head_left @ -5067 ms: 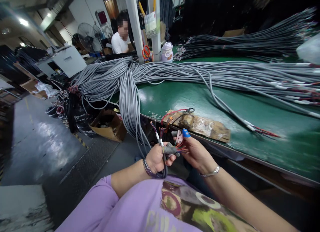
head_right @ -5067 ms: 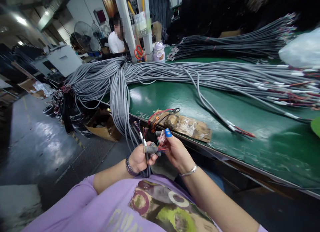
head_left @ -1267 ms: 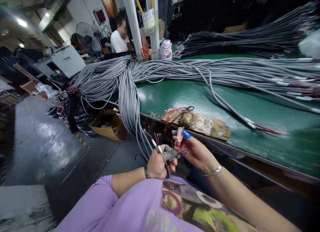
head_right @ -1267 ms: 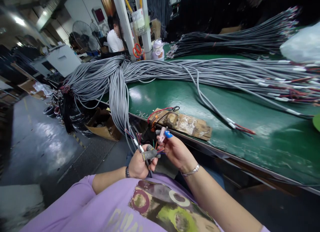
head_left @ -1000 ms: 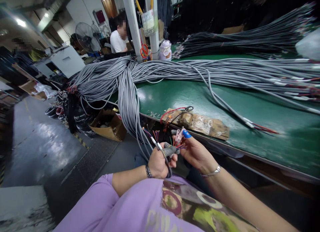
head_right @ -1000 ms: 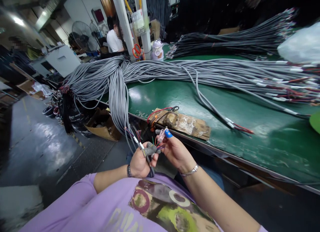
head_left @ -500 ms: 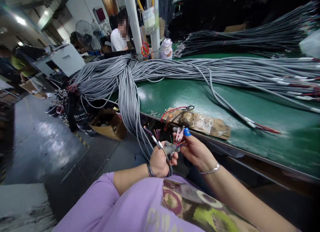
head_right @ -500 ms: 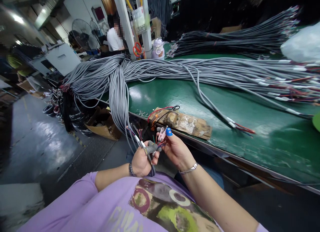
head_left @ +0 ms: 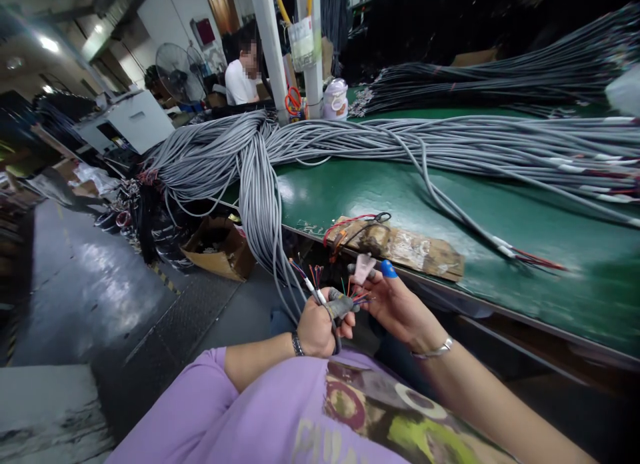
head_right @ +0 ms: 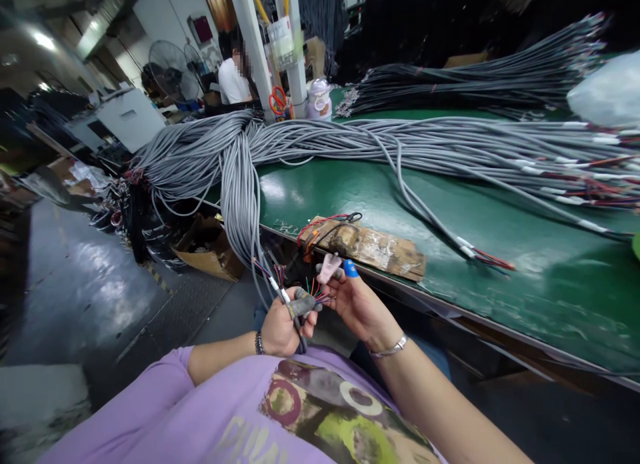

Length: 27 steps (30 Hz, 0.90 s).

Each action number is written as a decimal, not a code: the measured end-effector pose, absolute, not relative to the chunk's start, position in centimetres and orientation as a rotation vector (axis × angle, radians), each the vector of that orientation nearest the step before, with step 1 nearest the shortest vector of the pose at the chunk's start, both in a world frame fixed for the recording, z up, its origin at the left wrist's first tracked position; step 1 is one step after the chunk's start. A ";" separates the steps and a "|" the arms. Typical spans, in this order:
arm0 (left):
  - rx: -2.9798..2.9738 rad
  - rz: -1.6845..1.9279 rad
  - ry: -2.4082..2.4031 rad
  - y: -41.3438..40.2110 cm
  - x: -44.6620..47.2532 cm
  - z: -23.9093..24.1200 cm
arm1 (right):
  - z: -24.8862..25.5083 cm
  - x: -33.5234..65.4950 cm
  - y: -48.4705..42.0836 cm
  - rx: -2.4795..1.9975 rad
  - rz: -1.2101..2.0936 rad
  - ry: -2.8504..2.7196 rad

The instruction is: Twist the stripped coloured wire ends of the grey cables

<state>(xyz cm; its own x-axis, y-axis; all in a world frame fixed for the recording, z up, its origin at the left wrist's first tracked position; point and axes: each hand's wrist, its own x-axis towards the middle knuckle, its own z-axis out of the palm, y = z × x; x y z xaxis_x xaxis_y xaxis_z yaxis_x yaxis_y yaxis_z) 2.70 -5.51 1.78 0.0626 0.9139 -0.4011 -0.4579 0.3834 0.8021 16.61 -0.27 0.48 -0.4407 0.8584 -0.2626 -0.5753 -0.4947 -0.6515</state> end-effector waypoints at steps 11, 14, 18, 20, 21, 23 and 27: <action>0.814 0.990 1.108 -5.7 2.3 0.5 | 0.8 16.7 -3.3 -0.956 1.716 -1.073; 0.924 0.760 1.068 -5.4 1.8 0.7 | 1.6 16.8 -3.3 -0.883 1.800 -1.234; 0.964 0.718 1.058 -5.3 1.5 0.8 | 1.7 16.7 -3.0 -0.881 1.797 -1.311; 0.958 0.774 1.083 -5.4 1.5 0.6 | 1.3 16.6 -2.9 -0.980 1.656 -1.257; 0.949 0.803 1.091 -5.4 1.5 0.4 | 1.2 16.4 -2.9 -1.021 1.599 -1.218; 0.922 0.850 1.092 -5.4 1.6 0.2 | 0.9 16.2 -3.0 -1.044 1.576 -1.144; 0.865 0.922 1.075 -5.4 1.7 0.0 | 0.6 16.5 -3.3 -0.959 1.719 -1.041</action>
<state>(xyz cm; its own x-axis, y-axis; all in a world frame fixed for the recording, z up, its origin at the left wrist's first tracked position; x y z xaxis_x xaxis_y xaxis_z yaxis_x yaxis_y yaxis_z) 1.72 -5.42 0.02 0.2072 0.9212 -0.3295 -0.1859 0.3677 0.9112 16.46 -3.26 0.61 -0.3111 0.9361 -0.1643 -0.2877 -0.2575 -0.9224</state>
